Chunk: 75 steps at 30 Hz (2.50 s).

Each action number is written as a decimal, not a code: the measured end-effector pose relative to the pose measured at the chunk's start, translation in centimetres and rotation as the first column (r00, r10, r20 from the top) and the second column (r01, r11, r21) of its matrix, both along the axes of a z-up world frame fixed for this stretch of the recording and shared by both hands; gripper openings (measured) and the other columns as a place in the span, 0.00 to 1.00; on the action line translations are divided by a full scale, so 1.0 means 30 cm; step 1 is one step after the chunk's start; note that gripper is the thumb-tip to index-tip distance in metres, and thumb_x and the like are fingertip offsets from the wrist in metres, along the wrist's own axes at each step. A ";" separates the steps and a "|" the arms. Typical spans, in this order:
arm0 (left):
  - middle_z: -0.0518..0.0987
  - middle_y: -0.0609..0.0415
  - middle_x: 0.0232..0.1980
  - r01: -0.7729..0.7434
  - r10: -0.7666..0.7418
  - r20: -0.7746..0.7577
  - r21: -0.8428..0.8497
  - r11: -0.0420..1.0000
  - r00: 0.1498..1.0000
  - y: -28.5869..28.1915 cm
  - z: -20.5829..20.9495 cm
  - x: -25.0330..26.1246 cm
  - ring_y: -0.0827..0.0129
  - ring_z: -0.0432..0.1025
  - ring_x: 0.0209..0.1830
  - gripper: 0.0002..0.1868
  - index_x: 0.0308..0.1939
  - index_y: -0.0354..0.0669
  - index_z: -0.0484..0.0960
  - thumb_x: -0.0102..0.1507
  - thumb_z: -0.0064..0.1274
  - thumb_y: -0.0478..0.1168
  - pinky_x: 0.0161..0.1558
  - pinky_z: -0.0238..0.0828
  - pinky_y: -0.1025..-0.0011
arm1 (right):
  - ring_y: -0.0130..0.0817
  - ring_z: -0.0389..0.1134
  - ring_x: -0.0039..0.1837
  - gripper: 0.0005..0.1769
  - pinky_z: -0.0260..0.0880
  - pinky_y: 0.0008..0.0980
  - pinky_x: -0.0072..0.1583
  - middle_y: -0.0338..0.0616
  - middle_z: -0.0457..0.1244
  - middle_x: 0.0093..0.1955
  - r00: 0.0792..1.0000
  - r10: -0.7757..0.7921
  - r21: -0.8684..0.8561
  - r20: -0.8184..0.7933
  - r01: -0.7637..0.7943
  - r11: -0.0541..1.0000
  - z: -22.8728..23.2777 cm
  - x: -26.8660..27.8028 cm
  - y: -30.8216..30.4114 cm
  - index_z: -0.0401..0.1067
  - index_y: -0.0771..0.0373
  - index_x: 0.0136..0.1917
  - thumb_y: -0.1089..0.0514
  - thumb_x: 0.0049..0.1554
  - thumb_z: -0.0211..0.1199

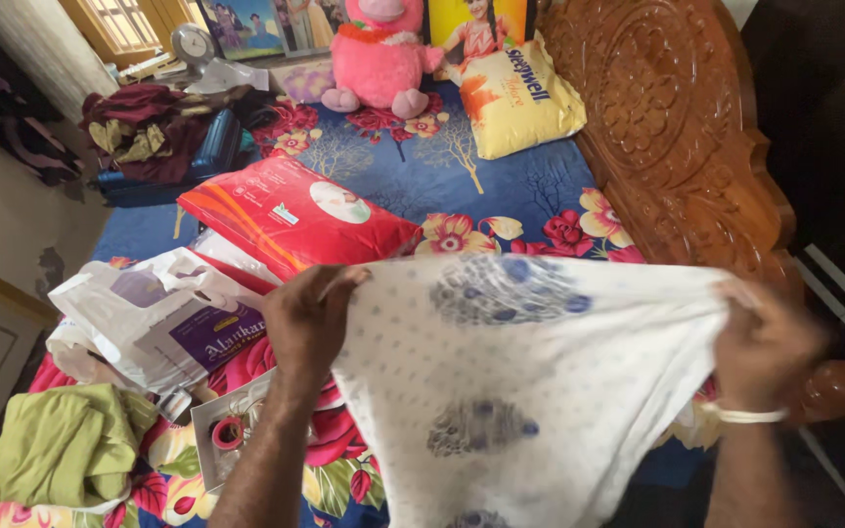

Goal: The person unfolds a pillowcase and then pulls it over a pillow before sliding both into a plastic bag and closing it.

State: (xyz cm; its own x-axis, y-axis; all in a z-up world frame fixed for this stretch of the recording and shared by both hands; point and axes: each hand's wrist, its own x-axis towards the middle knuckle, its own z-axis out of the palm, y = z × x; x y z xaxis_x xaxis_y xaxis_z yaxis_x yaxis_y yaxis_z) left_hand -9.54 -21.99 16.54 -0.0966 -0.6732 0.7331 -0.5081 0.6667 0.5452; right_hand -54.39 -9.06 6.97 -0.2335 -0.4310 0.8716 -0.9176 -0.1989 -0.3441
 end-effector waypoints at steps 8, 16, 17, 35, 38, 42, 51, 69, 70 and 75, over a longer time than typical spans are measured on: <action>0.84 0.49 0.31 -0.002 0.002 0.002 0.095 0.995 1.000 -0.018 0.027 -0.023 0.66 0.78 0.24 0.10 0.39 0.41 0.88 0.64 0.63 0.45 0.30 0.72 0.70 | 0.28 0.73 0.45 0.07 0.70 0.22 0.45 0.48 0.72 0.47 0.968 -0.142 -0.005 0.205 0.146 0.989 -0.045 -0.083 0.043 0.78 0.68 0.56 0.69 0.68 0.60; 0.84 0.47 0.32 -0.045 0.036 0.049 0.215 0.975 0.998 -0.013 0.001 -0.025 0.60 0.80 0.27 0.09 0.41 0.45 0.89 0.62 0.62 0.45 0.32 0.74 0.66 | 0.29 0.72 0.44 0.02 0.70 0.22 0.47 0.50 0.71 0.44 0.901 -0.274 0.044 0.335 0.276 0.960 -0.066 -0.038 0.103 0.79 0.73 0.54 0.71 0.68 0.70; 0.85 0.47 0.34 0.003 -0.013 0.089 0.117 0.993 0.996 -0.013 -0.005 -0.019 0.58 0.81 0.30 0.09 0.41 0.43 0.88 0.63 0.61 0.43 0.34 0.75 0.66 | 0.28 0.72 0.44 0.05 0.72 0.21 0.50 0.50 0.71 0.45 0.907 -0.261 0.001 0.331 0.277 0.961 -0.081 -0.046 0.108 0.80 0.74 0.55 0.71 0.67 0.74; 0.70 0.62 0.21 0.231 -0.138 -0.228 0.454 0.861 0.964 -0.090 -0.083 -0.028 0.80 0.60 0.24 0.22 0.27 0.34 0.78 0.65 0.63 0.49 0.27 0.60 0.73 | 0.31 0.72 0.46 0.05 0.75 0.29 0.55 0.51 0.70 0.47 0.545 0.419 -0.393 0.726 -0.171 0.903 -0.127 -0.100 0.129 0.76 0.75 0.52 0.71 0.67 0.71; 0.69 0.63 0.22 0.280 -0.132 -0.316 0.486 0.828 0.939 -0.094 -0.077 -0.031 0.82 0.59 0.24 0.21 0.27 0.35 0.77 0.67 0.62 0.47 0.26 0.57 0.75 | 0.34 0.73 0.43 0.07 0.77 0.34 0.50 0.53 0.70 0.44 0.623 0.234 -0.273 0.746 -0.034 0.961 -0.097 -0.061 0.122 0.76 0.74 0.50 0.67 0.66 0.71; 0.78 0.65 0.27 0.454 -0.236 -0.461 0.449 0.770 0.856 -0.115 -0.064 -0.033 0.84 0.66 0.28 0.09 0.35 0.38 0.86 0.64 0.61 0.42 0.32 0.63 0.80 | 0.35 0.73 0.46 0.05 0.78 0.32 0.53 0.55 0.70 0.49 0.617 0.361 -0.371 0.700 -0.118 0.921 -0.091 -0.080 0.118 0.76 0.76 0.53 0.71 0.69 0.70; 0.81 0.63 0.29 0.579 -0.288 -0.587 0.398 0.711 0.757 -0.239 -0.080 -0.034 0.83 0.69 0.27 0.10 0.35 0.35 0.84 0.64 0.61 0.40 0.32 0.67 0.80 | 0.29 0.66 0.34 0.11 0.64 0.28 0.38 0.47 0.68 0.40 0.552 0.269 -0.288 0.789 -0.054 0.956 -0.020 -0.154 0.076 0.73 0.69 0.51 0.59 0.69 0.71; 0.74 0.69 0.32 0.473 -0.220 -0.626 0.271 0.838 0.748 -0.759 -0.190 0.044 0.86 0.62 0.31 0.11 0.39 0.39 0.83 0.69 0.55 0.43 0.34 0.59 0.81 | 0.18 0.55 0.34 0.20 0.53 0.21 0.38 0.37 0.63 0.35 0.705 0.248 -0.283 0.664 -0.070 0.957 0.072 0.044 -0.398 0.68 0.69 0.37 0.61 0.70 0.68; 0.74 0.69 0.32 0.475 -0.220 -0.624 0.276 0.835 0.749 -0.773 -0.194 0.063 0.86 0.62 0.31 0.11 0.39 0.39 0.83 0.69 0.55 0.43 0.34 0.59 0.81 | 0.19 0.59 0.36 0.12 0.58 0.20 0.41 0.36 0.65 0.37 0.663 0.236 -0.256 0.711 -0.069 0.964 0.090 0.071 -0.424 0.72 0.67 0.42 0.62 0.68 0.67; 0.82 0.44 0.47 -0.043 0.039 0.046 0.081 0.996 0.998 -0.713 -0.181 0.111 0.51 0.77 0.47 0.10 0.50 0.36 0.83 0.67 0.52 0.33 0.50 0.72 0.61 | 0.20 0.64 0.41 0.05 0.65 0.22 0.45 0.34 0.67 0.41 0.606 0.337 -0.235 0.721 -0.244 0.941 0.139 0.255 -0.523 0.75 0.66 0.48 0.62 0.66 0.64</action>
